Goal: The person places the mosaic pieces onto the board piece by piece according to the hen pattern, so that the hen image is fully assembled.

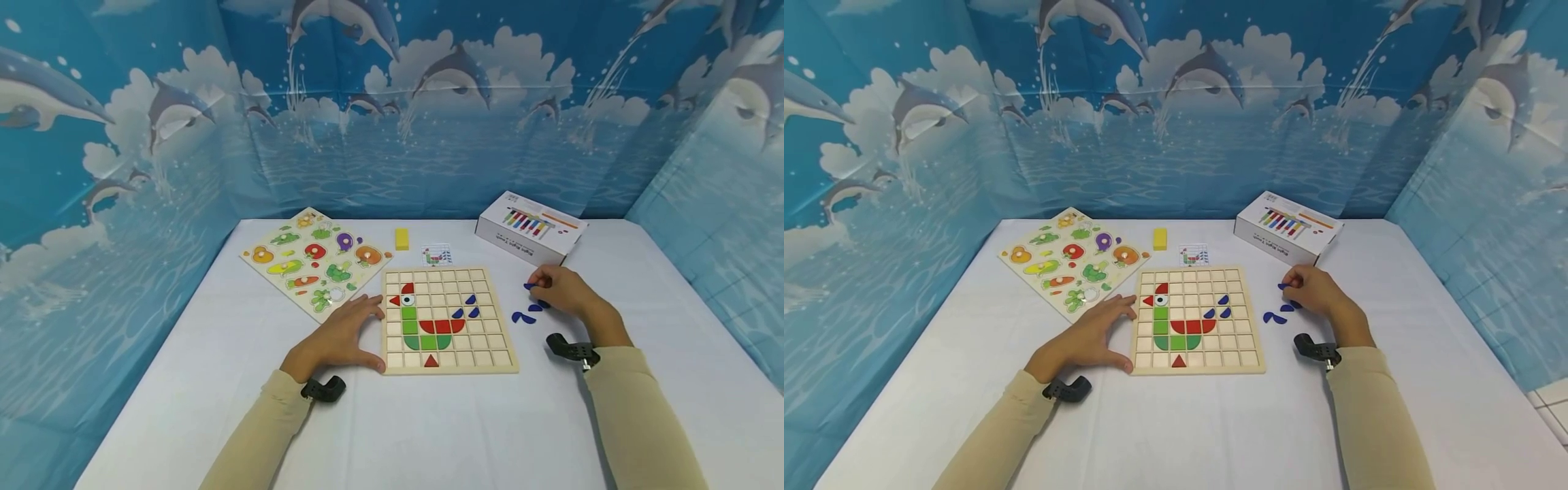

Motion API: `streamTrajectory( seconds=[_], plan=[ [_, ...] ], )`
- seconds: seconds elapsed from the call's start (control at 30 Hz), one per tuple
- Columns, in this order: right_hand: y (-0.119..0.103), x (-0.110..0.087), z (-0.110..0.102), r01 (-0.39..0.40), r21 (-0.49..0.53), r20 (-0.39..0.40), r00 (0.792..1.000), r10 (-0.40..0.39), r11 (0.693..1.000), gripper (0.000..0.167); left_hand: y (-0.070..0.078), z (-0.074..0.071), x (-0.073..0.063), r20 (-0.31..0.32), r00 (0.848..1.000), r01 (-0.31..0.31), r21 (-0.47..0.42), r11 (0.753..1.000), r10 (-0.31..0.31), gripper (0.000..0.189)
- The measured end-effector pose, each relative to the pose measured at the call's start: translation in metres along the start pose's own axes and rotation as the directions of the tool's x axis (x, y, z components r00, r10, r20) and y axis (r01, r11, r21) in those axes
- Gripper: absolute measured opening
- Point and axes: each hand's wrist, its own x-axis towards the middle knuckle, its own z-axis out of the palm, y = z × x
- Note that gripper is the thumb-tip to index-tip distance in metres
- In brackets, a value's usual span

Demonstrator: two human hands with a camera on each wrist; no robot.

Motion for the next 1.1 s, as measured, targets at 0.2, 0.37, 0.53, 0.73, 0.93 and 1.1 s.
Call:
streamTrajectory(
  seconds=[0.2,0.37,0.53,0.73,0.93,1.1],
  plan=[
    [0.0005,0.0013,0.0007,0.007,-0.003,-0.007,1.0,-0.007,1.0,0.015,-0.0004,-0.0002,-0.0003,-0.003,1.0,-0.003,-0.003,1.0,0.003,0.092],
    [0.0001,0.0014,0.0003,0.022,-0.015,-0.003,1.0,-0.022,1.0,0.014,-0.0003,-0.0005,-0.0006,-0.005,1.0,-0.005,-0.004,1.0,0.005,0.091],
    [0.0015,0.0018,0.0,0.043,-0.036,0.006,0.999,-0.042,0.998,0.012,-0.0001,-0.0006,0.0001,-0.005,1.0,-0.012,-0.015,1.0,0.012,0.091],
    [-0.0009,0.0037,-0.0009,0.061,-0.045,0.013,0.998,-0.061,0.997,0.012,-0.0019,-0.0006,-0.0001,-0.011,1.0,-0.008,-0.008,1.0,0.008,0.091],
    [-0.0028,0.0016,-0.0012,0.098,-0.058,0.019,0.995,-0.097,0.993,0.014,-0.0013,0.0001,-0.0006,-0.009,1.0,-0.011,-0.017,1.0,0.011,0.09],
    [-0.0056,-0.0004,-0.0007,0.126,-0.068,0.021,0.992,-0.125,0.99,0.015,-0.0008,-0.0001,-0.0006,0.001,1.0,-0.005,-0.007,1.0,0.005,0.091]
  ],
)
